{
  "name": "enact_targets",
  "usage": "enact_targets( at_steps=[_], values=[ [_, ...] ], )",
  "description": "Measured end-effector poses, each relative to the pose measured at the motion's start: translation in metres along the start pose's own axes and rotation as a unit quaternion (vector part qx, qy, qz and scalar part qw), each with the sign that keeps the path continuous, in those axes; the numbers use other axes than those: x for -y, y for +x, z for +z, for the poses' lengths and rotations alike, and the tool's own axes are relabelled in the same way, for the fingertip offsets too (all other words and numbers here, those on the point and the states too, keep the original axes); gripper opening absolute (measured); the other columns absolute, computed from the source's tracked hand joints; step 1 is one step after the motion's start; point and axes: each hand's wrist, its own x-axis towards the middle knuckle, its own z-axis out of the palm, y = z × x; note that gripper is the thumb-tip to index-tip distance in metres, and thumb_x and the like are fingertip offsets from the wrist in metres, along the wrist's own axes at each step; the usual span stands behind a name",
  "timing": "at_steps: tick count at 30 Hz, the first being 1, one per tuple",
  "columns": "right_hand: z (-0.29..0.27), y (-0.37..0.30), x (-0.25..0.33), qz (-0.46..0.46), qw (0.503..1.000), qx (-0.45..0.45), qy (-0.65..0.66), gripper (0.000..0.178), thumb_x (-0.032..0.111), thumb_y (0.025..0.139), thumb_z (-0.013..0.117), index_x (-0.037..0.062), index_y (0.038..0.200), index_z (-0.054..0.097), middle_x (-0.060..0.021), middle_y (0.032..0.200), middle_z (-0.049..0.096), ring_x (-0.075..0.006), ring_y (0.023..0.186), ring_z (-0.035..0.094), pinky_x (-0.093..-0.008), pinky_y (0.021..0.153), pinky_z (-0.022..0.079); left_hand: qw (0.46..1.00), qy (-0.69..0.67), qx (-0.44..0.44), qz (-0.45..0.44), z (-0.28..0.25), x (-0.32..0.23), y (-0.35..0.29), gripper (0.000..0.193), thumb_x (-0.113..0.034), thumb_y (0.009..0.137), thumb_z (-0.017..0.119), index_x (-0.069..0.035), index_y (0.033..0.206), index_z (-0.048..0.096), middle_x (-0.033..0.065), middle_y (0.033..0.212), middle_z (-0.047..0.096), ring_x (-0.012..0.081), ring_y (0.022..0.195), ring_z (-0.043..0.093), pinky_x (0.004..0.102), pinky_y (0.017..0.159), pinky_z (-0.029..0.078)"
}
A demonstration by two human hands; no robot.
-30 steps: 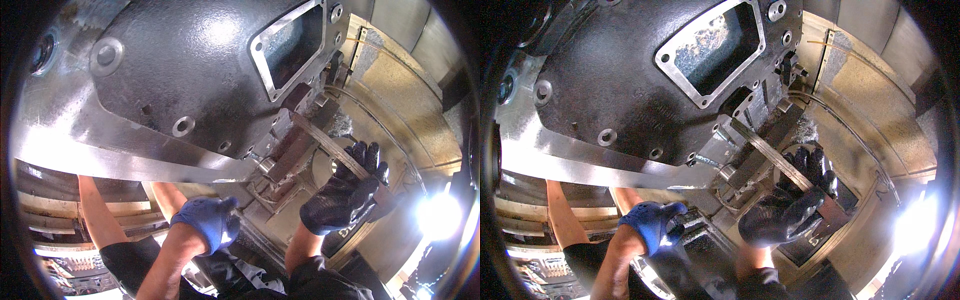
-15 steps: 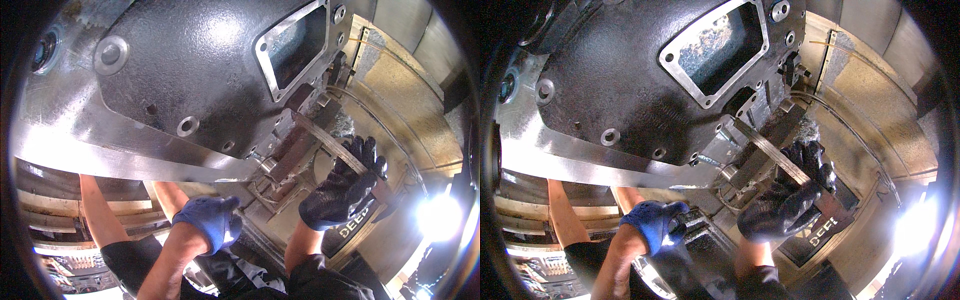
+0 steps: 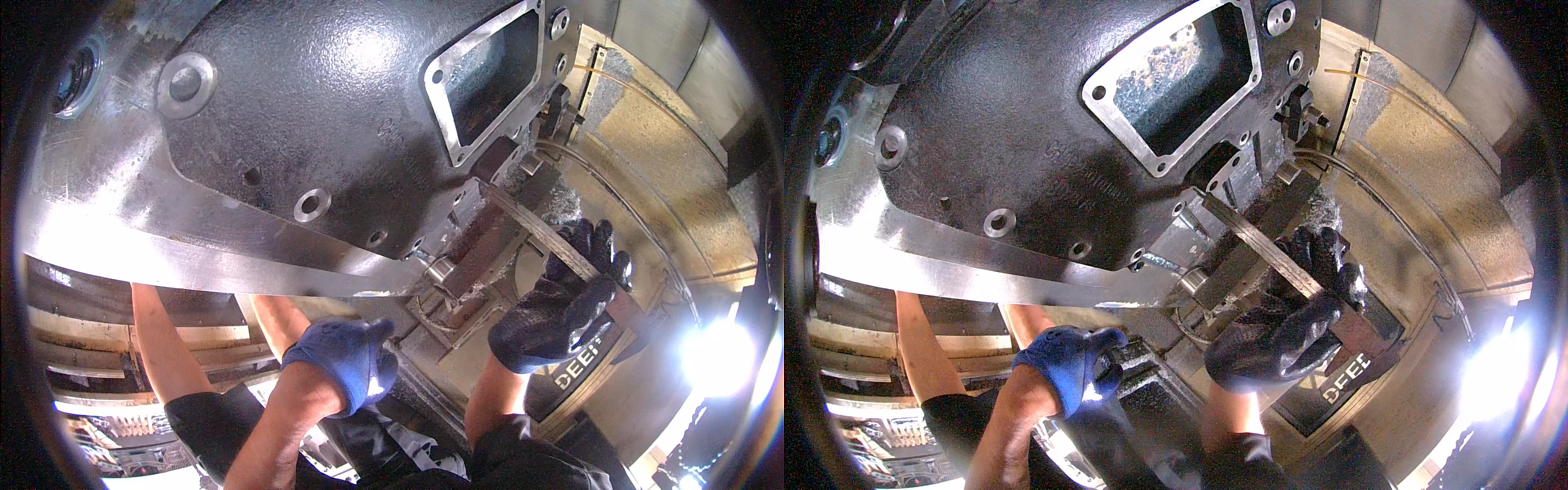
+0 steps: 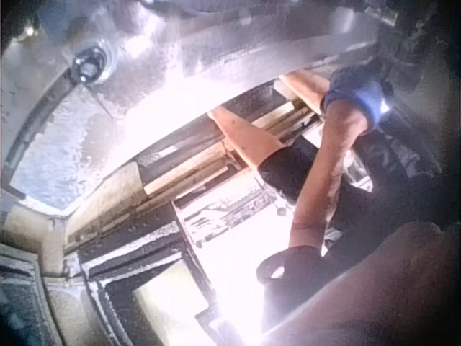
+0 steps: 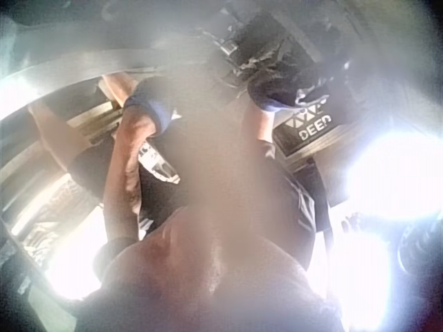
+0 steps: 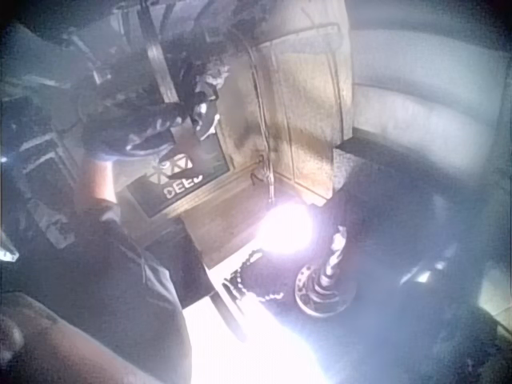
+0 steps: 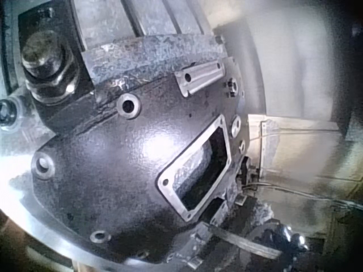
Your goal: The person uses a caliper to measure various points on a black metal component mounted within a large industrial milling machine, then operates the control panel of the machine.
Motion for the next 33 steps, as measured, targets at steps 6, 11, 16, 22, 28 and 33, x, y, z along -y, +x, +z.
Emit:
enact_targets(
  at_steps=[6, 11, 16, 22, 28, 33],
  values=[
    [0.002, 0.0, 0.0, -0.015, 1.0, 0.021, -0.005, 0.045, 0.028, 0.108, 0.04, 0.0003, 0.144, 0.044, -0.0253, 0.143, 0.051, -0.0386, 0.125, 0.058, -0.0504, 0.105, 0.049, 1.0, 0.004, -0.012, 0.009, -0.001, 0.0, 0.001, 0.033, -0.026, 0.082, 0.066, -0.003, 0.106, 0.069, 0.0202, 0.075, 0.069, 0.0363, 0.073, 0.069, 0.0464, 0.068, 0.054],
    [0.004, 0.0, -0.005, -0.024, 1.0, 0.004, 0.019, 0.045, 0.028, 0.108, 0.039, 0.0002, 0.143, 0.044, -0.0261, 0.143, 0.051, -0.0393, 0.124, 0.058, -0.0505, 0.104, 0.05, 1.0, 0.002, -0.008, -0.004, -0.006, -0.007, 0.001, 0.033, -0.026, 0.082, 0.066, -0.002, 0.105, 0.069, 0.0201, 0.074, 0.068, 0.0361, 0.072, 0.069, 0.0463, 0.068, 0.054],
    [0.004, 0.001, -0.006, -0.008, 0.999, -0.004, 0.045, 0.045, 0.027, 0.108, 0.038, 0.0006, 0.144, 0.044, -0.0264, 0.144, 0.05, -0.0397, 0.125, 0.058, -0.0506, 0.105, 0.05, 1.0, 0.007, -0.007, -0.003, 0.0, -0.004, 0.001, 0.033, -0.027, 0.083, 0.066, -0.002, 0.104, 0.069, 0.02, 0.073, 0.068, 0.036, 0.071, 0.069, 0.0464, 0.067, 0.054],
    [-0.004, 0.003, -0.014, -0.001, 0.997, 0.004, 0.078, 0.047, 0.03, 0.108, 0.038, 0.0033, 0.146, 0.044, -0.0252, 0.146, 0.049, -0.0392, 0.129, 0.055, -0.0518, 0.107, 0.049, 1.0, 0.014, -0.015, 0.011, 0.0, -0.001, 0.001, 0.033, -0.027, 0.083, 0.065, -0.003, 0.104, 0.069, 0.0199, 0.073, 0.068, 0.0361, 0.071, 0.069, 0.0464, 0.067, 0.054],
    [0.0, 0.005, -0.009, 0.016, 0.999, -0.004, 0.051, 0.048, 0.032, 0.108, 0.039, 0.0043, 0.146, 0.044, -0.0255, 0.145, 0.049, -0.0402, 0.13, 0.053, -0.0525, 0.108, 0.048, 1.0, 0.021, 0.002, -0.001, -0.002, -0.003, 0.003, 0.033, -0.027, 0.083, 0.064, -0.003, 0.105, 0.069, 0.0198, 0.073, 0.069, 0.0364, 0.071, 0.069, 0.0465, 0.067, 0.054],
    [0.007, 0.005, -0.007, 0.029, 0.999, -0.035, 0.024, 0.051, 0.036, 0.108, 0.034, 0.0034, 0.147, 0.043, -0.0269, 0.146, 0.047, -0.0421, 0.13, 0.053, -0.0527, 0.108, 0.048, 0.999, 0.023, 0.018, -0.015, -0.004, -0.006, 0.004, 0.033, -0.027, 0.084, 0.064, -0.003, 0.105, 0.069, 0.0195, 0.074, 0.069, 0.0366, 0.071, 0.069, 0.0465, 0.067, 0.054]
  ],
)
